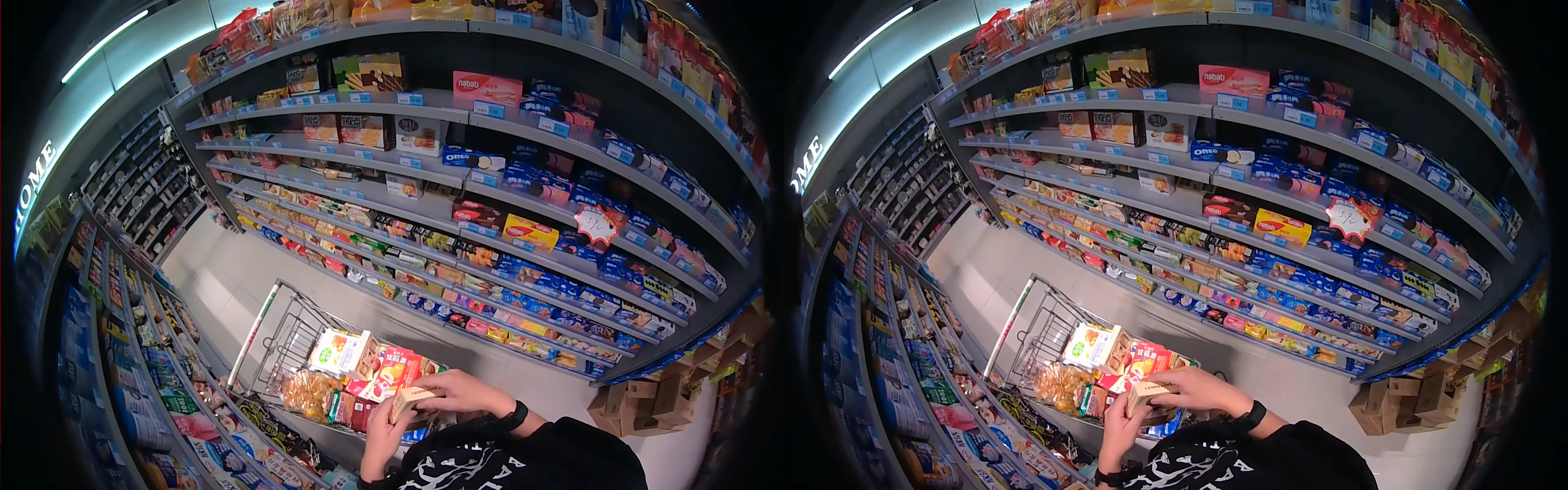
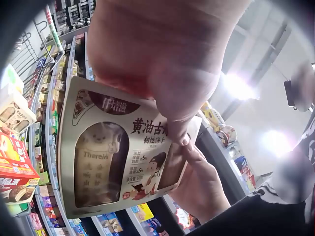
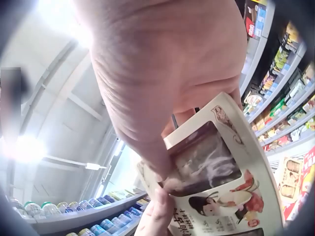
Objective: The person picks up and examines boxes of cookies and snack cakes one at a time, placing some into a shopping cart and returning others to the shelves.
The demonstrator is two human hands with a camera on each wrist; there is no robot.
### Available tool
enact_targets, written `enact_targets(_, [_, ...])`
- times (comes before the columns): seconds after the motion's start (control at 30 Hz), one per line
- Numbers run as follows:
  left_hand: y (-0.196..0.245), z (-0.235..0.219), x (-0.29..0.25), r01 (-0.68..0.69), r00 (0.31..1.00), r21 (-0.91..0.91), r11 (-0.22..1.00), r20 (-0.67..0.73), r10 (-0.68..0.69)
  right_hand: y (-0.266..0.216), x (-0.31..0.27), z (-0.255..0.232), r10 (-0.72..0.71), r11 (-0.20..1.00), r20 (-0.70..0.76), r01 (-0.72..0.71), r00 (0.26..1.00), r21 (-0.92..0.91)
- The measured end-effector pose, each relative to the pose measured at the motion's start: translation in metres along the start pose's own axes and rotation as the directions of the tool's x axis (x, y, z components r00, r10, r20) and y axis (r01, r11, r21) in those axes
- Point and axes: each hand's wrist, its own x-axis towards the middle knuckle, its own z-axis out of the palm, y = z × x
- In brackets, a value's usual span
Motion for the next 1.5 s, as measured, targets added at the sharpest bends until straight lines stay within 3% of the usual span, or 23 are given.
enact_targets(0.07, [-0.001,0.004,0.013,0.024,0.999,0.021,0.999,-0.023,-0.023,0.013,0.013,-0.006,-0.015,0.998,-0.08,0.02,0.997,0.062])
enact_targets(0.13, [0.006,0.013,0.025,-0.036,0.87,0.305,0.952,-0.459,0.18,0.034,0.026,-0.011,0.082,0.967,-0.132,-0.047,0.988,0.249])
enact_targets(0.17, [0.004,0.015,0.033,-0.037,0.865,0.315,0.948,-0.464,0.188,0.039,0.034,-0.016,0.069,0.967,-0.132,-0.034,0.989,0.253])
enact_targets(0.2, [0.001,0.016,0.041,-0.034,0.847,-0.011,0.999,-0.531,0.023,0.043,0.043,-0.021,0.14,0.875,-0.182,-0.035,0.973,0.483])
enact_targets(0.23, [0.0,0.017,0.051,-0.043,0.829,-0.336,0.941,-0.538,-0.154,0.048,0.052,-0.027,0.221,0.728,-0.209,-0.019,0.953,0.685])
enact_targets(0.37, [-0.011,0.014,0.084,-0.002,0.884,-0.529,0.849,-0.398,-0.246,0.07,0.088,-0.053,0.21,0.678,-0.084,-0.083,0.974,0.731])
enact_targets(0.43, [-0.014,0.02,0.102,-0.043,0.869,-0.535,0.844,-0.436,-0.232,0.086,0.103,-0.062,0.172,0.684,-0.144,-0.013,0.975,0.729])
enact_targets(0.5, [-0.005,0.022,0.122,-0.035,0.867,-0.579,0.814,-0.423,-0.263,0.097,0.115,-0.09,0.198,0.908,-0.096,-0.145,0.975,0.394])
enact_targets(0.57, [0.002,0.028,0.137,0.053,0.856,-0.554,0.831,-0.403,-0.323,0.135,0.13,-0.099,0.212,0.875,-0.136,-0.126,0.968,0.467])
enact_targets(0.63, [0.002,0.034,0.144,0.144,0.845,-0.375,0.916,-0.435,-0.311,0.143,0.146,-0.137,0.271,0.919,-0.252,-0.172,0.929,0.354])
enact_targets(0.7, [-0.004,0.041,0.147,0.172,0.84,-0.36,0.917,-0.433,-0.328,0.174,0.171,-0.168,0.309,0.924,-0.484,-0.138,0.819,0.357])
enact_targets(0.77, [-0.008,0.048,0.148,0.227,0.831,-0.329,0.917,-0.425,-0.358,0.254,0.206,-0.194,0.278,0.96,-0.697,-0.169,0.661,0.223])
enact_targets(0.8, [-0.008,0.053,0.149,0.222,0.823,-0.342,0.913,-0.437,-0.363,0.254,0.216,-0.215,0.254,0.967,-0.748,-0.156,0.613,0.201])
enact_targets(0.93, [-0.013,0.063,0.149,0.281,0.809,-0.293,0.914,-0.44,-0.39,0.272,0.257,-0.273,0.332,0.917,-0.833,-0.358,0.442,0.176])
enact_targets(1.07, [-0.035,0.066,0.146,0.313,0.819,-0.23,0.922,-0.426,-0.384,0.316,0.291,-0.286,0.277,0.907,-0.906,-0.399,0.32,0.136])
enact_targets(1.17, [-0.034,0.067,0.143,0.319,0.791,-0.31,0.896,-0.433,-0.432,0.322,0.308,-0.3,0.306,0.877,-0.893,-0.462,0.329,0.131])
enact_targets(1.2, [-0.033,0.064,0.145,0.323,0.8,-0.212,0.922,-0.46,-0.386,0.328,0.313,-0.304,0.308,0.878,-0.89,-0.46,0.335,0.131])
enact_targets(1.3, [-0.037,0.059,0.142,0.438,0.754,-0.099,0.894,-0.502,-0.425,0.359,0.325,-0.315,0.117,0.803,-0.924,-0.583,0.363,-0.127])
enact_targets(1.33, [-0.054,0.058,0.135,0.462,0.75,-0.091,0.882,-0.491,-0.443,0.369,0.325,-0.318,0.185,0.733,-0.875,-0.656,0.448,-0.18])
enact_targets(1.37, [-0.049,0.058,0.134,0.472,0.741,-0.094,0.877,-0.498,-0.451,0.379,0.327,-0.319,0.191,0.735,-0.868,-0.653,0.459,-0.183])
enact_targets(1.43, [-0.036,0.06,0.138,0.489,0.706,-0.171,0.856,-0.499,-0.503,0.399,0.328,-0.317,-0.124,0.762,-0.917,-0.557,0.378,-0.332])
enact_targets(1.47, [-0.037,0.063,0.137,0.472,0.68,-0.224,0.852,-0.523,-0.514,0.413,0.328,-0.318,-0.046,0.71,-0.88,-0.604,0.473,-0.362])
enact_targets(1.5, [-0.037,0.064,0.135,0.477,0.674,-0.226,0.849,-0.527,-0.519,0.401,0.326,-0.318,-0.043,0.712,-0.876,-0.601,0.48,-0.364])
